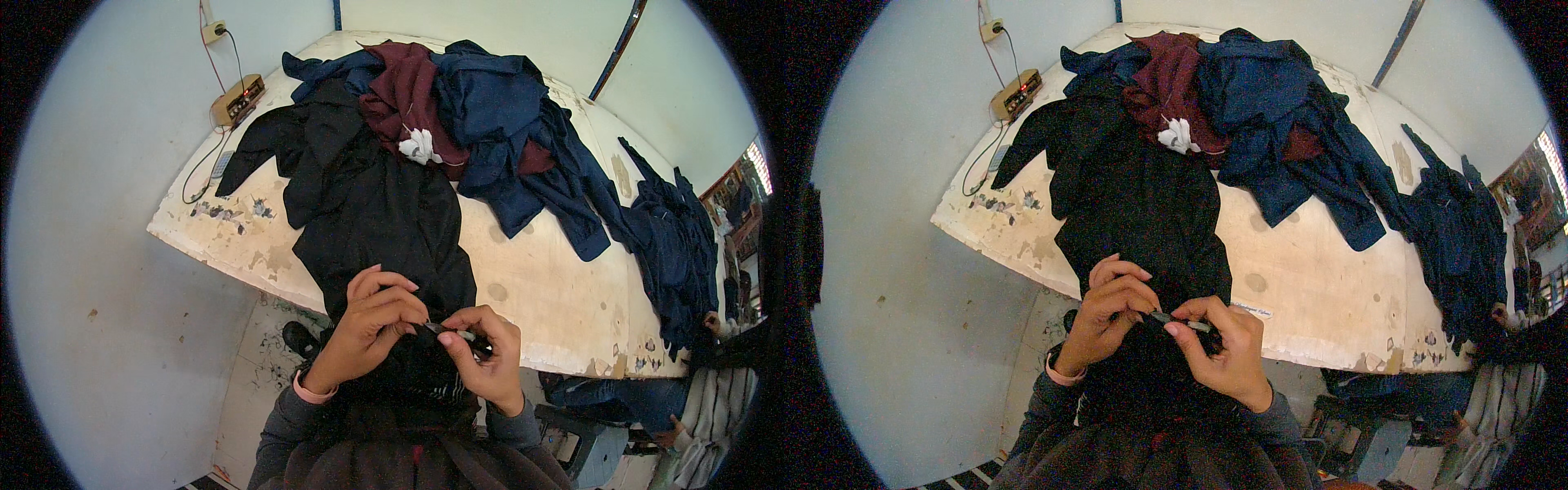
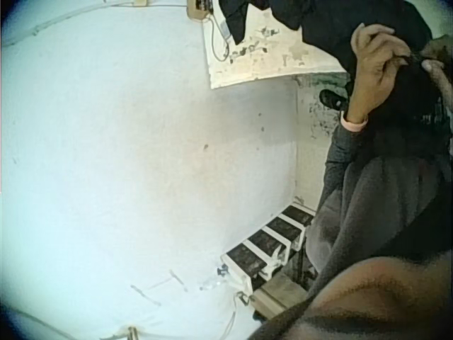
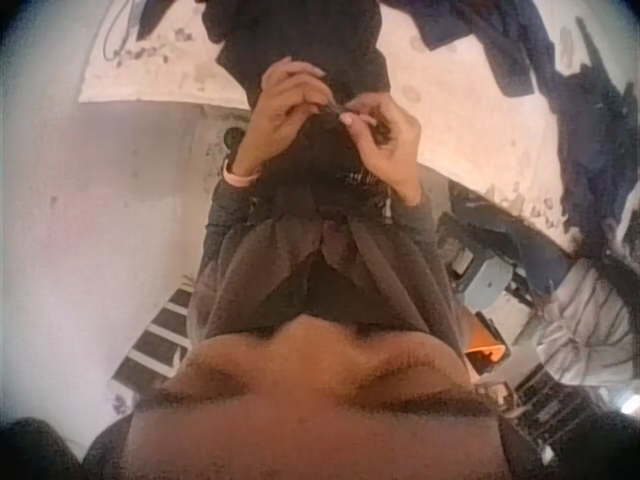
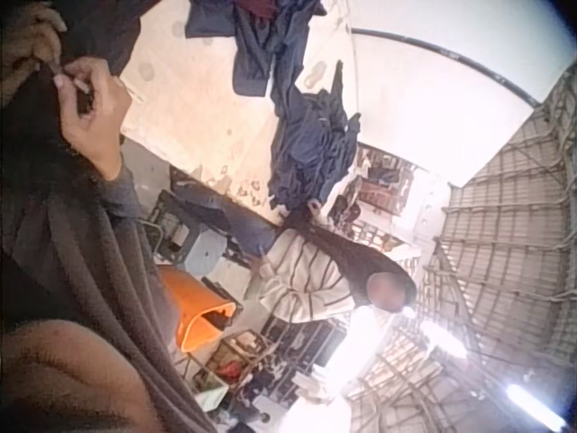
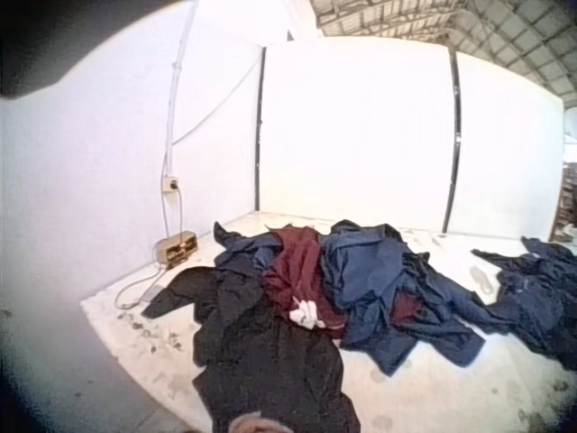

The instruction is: The person uses a small blade to cut seams and fabric on a black garment laid on a work table. They repeatedly lift, reposition, and trim sections of the garment while other garments remain on the table.

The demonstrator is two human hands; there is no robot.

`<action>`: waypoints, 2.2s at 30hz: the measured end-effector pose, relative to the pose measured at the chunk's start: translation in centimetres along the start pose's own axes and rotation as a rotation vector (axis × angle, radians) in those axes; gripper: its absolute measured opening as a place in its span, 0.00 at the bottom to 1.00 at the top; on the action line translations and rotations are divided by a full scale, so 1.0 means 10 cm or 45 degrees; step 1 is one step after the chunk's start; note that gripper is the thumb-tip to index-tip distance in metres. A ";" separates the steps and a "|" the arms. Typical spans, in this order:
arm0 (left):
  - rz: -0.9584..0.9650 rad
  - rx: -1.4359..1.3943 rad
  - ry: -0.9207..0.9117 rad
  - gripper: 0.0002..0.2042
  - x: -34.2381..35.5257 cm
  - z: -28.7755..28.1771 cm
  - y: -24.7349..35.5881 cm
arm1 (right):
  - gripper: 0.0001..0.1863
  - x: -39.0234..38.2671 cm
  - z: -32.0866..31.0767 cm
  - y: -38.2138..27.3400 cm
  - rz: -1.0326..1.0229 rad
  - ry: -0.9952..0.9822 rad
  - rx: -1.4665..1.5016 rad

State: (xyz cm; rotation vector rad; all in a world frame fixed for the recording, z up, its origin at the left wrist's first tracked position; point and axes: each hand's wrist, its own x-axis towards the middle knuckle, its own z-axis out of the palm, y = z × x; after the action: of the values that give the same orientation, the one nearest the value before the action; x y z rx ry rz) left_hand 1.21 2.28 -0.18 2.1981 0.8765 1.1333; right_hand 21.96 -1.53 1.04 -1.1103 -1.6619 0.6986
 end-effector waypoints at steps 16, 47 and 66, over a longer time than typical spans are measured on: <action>0.074 0.745 -0.002 0.04 -0.03 0.05 0.19 | 0.10 0.04 -0.22 -0.23 -0.283 -0.061 -0.650; -0.210 0.004 -0.001 0.05 -0.04 0.02 0.06 | 0.13 -0.02 -0.02 0.07 -0.553 0.178 -0.612; -0.214 0.495 0.138 0.12 -0.23 -0.43 0.03 | 0.09 0.06 0.34 0.68 0.453 0.123 0.269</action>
State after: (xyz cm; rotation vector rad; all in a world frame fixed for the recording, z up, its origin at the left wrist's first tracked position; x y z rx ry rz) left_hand -3.37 0.96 1.12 2.3222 1.4010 1.0793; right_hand 21.06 2.05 -5.61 -1.2767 -1.2882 1.0055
